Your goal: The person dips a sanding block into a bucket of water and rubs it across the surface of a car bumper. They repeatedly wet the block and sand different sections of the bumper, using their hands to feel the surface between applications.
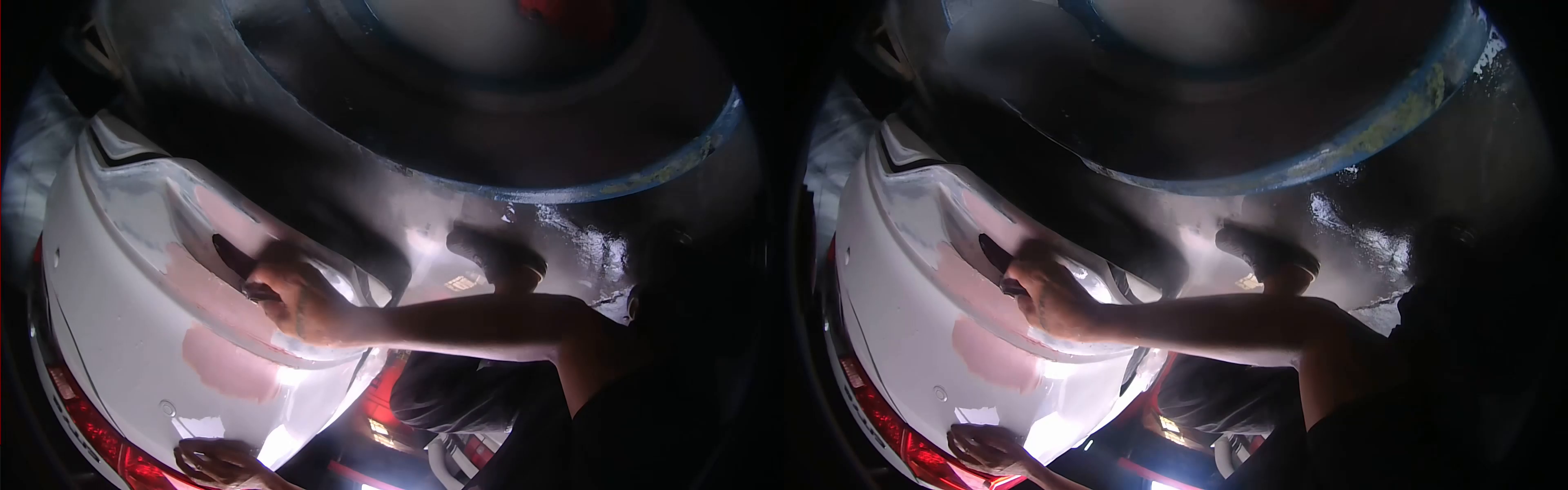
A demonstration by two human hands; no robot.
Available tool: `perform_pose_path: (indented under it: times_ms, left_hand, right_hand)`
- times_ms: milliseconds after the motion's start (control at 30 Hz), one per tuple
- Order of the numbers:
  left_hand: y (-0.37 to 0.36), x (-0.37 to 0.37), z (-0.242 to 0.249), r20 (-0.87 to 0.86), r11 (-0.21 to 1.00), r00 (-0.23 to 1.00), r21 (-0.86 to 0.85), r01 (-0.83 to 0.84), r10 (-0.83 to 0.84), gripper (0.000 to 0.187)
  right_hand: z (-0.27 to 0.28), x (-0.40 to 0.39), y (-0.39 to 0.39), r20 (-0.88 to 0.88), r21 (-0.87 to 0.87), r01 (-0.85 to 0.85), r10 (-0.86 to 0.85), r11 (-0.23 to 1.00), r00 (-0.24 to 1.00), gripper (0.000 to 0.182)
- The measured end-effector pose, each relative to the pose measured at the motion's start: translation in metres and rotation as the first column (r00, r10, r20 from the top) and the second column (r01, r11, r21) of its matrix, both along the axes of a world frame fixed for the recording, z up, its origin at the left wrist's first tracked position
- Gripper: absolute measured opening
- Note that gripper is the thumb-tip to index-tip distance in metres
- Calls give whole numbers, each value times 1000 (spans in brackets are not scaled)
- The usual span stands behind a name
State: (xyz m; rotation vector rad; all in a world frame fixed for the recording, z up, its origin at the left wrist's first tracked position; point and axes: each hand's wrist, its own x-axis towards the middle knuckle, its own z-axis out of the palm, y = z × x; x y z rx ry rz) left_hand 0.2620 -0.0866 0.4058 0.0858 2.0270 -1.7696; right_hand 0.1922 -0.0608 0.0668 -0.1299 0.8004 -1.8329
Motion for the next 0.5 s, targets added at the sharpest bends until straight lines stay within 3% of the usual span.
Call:
perform_pose_path:
  times_ms: [33,100,167,233,300,333,367,400,433,467,500]
  left_hand:
    - [0,3,4,14,1000,1000,11,-1,1,41]
    - [3,7,6,-279,989,949,67,-133,146,38]
    - [3,8,11,-233,990,963,67,-125,137,38]
    - [2,9,10,-188,991,974,73,-115,127,38]
    - [2,7,14,55,995,996,-67,-73,76,45]
    - [4,13,26,-8,978,979,28,-205,205,48]
    - [10,13,34,-9,979,979,29,-201,202,48]
    - [20,6,35,-2,969,978,137,-207,209,48]
    - [24,8,35,-8,948,977,245,-205,213,48]
    - [-20,66,111,110,962,989,245,-123,98,47]
    - [-6,49,86,-50,981,991,154,-113,122,46]
  right_hand:
    - [0,19,6,37,-18,116,-116,993,993,32]
    - [5,34,13,7,-43,192,-192,980,981,38]
    - [7,34,17,12,-42,257,-257,965,966,37]
    - [1,15,-7,8,-84,218,-218,972,976,36]
    - [8,16,-14,27,-112,171,-169,979,985,36]
    - [11,20,-15,48,-98,199,-195,975,980,35]
    - [13,23,-17,64,-84,233,-228,969,972,35]
    - [13,35,7,-76,-29,236,-238,971,968,36]
    - [19,50,25,-20,32,151,-151,988,988,37]
    - [21,69,19,22,2,221,-221,975,975,39]
    - [22,84,13,84,-22,281,-278,959,957,41]
